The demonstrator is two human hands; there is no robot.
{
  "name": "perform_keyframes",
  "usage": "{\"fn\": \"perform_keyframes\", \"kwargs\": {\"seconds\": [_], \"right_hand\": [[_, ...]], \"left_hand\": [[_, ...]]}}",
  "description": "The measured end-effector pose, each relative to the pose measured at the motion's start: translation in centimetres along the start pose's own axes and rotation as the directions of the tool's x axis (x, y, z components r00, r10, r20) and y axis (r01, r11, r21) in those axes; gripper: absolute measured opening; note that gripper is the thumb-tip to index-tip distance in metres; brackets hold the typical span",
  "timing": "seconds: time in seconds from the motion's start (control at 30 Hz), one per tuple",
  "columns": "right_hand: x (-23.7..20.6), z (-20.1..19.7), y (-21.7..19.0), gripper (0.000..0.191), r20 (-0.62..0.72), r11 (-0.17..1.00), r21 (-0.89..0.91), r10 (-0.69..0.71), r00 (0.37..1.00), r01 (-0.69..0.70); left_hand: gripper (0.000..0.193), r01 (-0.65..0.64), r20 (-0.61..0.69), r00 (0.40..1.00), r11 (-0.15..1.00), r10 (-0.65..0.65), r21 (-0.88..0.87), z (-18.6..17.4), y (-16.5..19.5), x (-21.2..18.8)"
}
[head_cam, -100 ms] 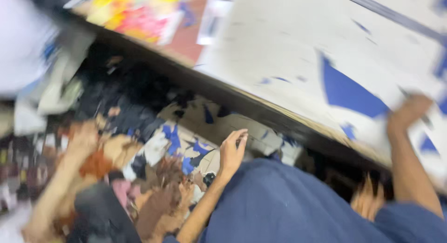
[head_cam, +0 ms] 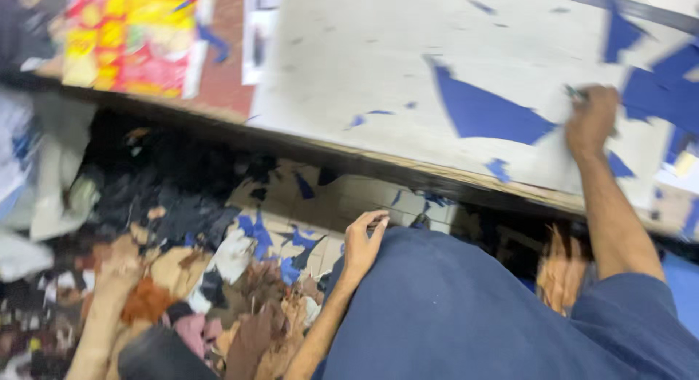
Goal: The person cuts blue fabric into strips using a utility knife and a metal ruler on a cluttered workbench. They measure, mark, and cut the material, then fold and stack the resulting pieces.
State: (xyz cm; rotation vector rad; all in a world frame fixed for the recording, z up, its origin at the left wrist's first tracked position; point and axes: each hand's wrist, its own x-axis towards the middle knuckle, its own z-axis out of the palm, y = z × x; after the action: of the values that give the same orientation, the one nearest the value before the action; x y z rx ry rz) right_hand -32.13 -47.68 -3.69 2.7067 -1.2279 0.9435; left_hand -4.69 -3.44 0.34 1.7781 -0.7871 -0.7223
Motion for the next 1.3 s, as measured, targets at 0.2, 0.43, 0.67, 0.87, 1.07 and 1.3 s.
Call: {"fn": "perform_keyframes", "kwargs": {"seconds": [0.2,0.43,0.67,0.87,1.07,1.3], "right_hand": [[-1.9,-5.2,-5.6,0.014,0.054,0.977,0.185,-0.116,0.992,0.105],[0.0,3.9,-17.9,0.019,0.032,0.905,0.345,-0.274,0.961,0.247],[1.6,6.7,-19.0,0.022,0.066,0.934,0.294,-0.234,0.970,0.205],[1.7,8.1,-18.8,0.025,0.189,0.939,0.269,-0.269,0.945,0.213],[-1.0,5.3,-13.7,0.041,0.269,0.929,0.256,-0.333,0.904,0.266],[-6.9,-8.2,0.9,0.036,0.571,0.954,-0.039,-0.223,0.790,0.298]], "left_hand": [[0.032,-0.189,-0.075,0.981,0.972,0.180,-0.138,8.0,2.9,4.8],[0.114,-0.478,0.048,0.870,0.815,0.491,0.328,12.3,4.3,20.5],[0.131,-0.399,0.092,0.913,0.817,0.398,0.416,13.1,4.0,22.8],[0.132,-0.446,0.112,0.891,0.804,0.440,0.393,13.0,2.9,22.2],[0.134,-0.424,0.147,0.904,0.788,0.403,0.447,13.5,2.8,22.5],[0.132,-0.439,0.140,0.895,0.787,0.423,0.432,14.0,1.4,22.7]]}}
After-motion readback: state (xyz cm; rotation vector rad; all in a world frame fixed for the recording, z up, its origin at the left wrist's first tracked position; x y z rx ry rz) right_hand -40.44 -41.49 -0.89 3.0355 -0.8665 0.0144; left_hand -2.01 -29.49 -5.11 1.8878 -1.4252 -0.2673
